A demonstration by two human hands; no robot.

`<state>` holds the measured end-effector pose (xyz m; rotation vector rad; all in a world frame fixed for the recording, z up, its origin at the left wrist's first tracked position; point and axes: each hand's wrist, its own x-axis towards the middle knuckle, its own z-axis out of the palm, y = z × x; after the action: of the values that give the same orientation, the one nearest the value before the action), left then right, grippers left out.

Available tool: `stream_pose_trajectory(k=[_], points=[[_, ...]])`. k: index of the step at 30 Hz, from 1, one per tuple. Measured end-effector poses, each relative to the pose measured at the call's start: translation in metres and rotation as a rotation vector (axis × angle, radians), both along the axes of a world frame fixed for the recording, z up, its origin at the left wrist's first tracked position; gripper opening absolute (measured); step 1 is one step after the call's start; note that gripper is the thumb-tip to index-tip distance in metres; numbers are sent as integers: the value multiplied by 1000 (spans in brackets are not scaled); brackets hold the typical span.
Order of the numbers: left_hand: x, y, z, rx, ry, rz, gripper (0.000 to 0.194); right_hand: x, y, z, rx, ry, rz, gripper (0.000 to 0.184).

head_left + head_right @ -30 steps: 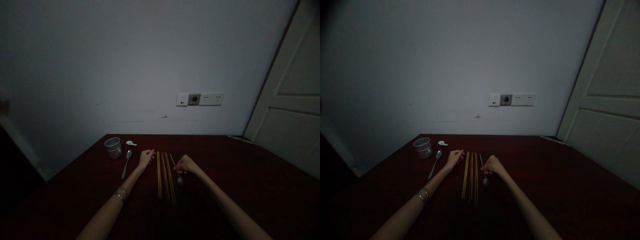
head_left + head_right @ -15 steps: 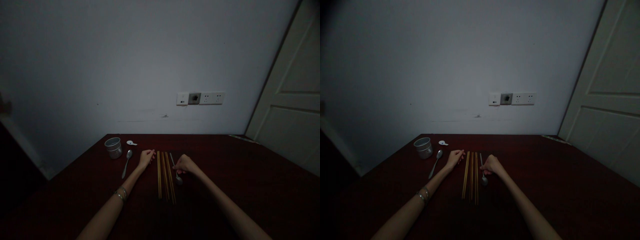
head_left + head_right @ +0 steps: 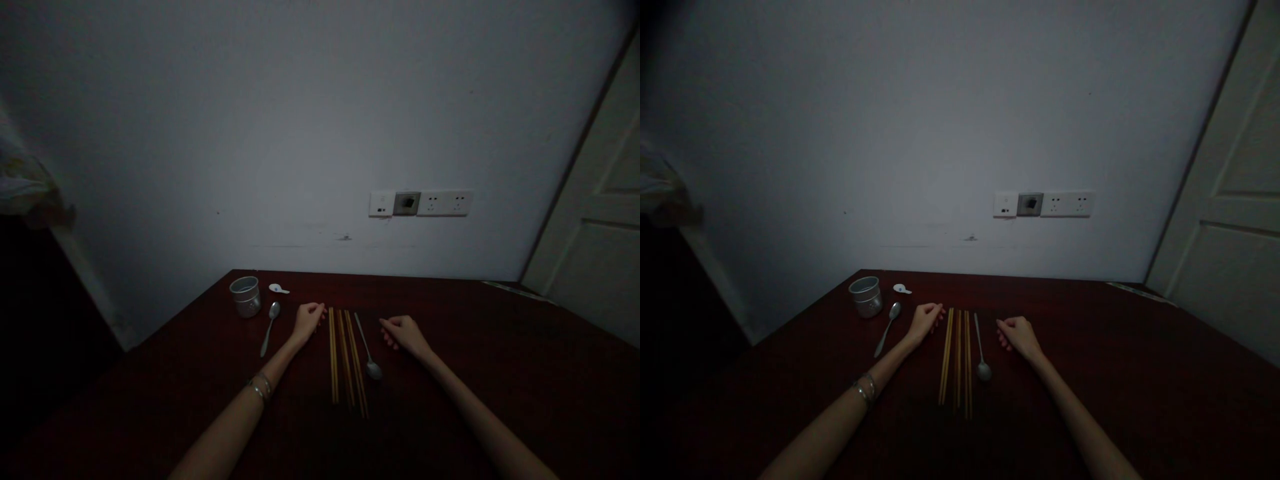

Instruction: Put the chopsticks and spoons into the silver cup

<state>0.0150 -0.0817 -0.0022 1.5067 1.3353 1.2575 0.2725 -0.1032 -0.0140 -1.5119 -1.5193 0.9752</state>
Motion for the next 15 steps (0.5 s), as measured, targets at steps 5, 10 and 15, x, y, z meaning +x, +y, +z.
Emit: stream_pose_trajectory(k=[5,10,15], points=[[-18,-6,19,7,150,39,26,1,-2,-4,92,-34,-45,36],[-71,-6,46,-114,468,133,10,0,-4,-4,97,-37,-73,37],[-122,-7,49,-187,722,154,5,0,-7,-4,121,-48,-83,36]])
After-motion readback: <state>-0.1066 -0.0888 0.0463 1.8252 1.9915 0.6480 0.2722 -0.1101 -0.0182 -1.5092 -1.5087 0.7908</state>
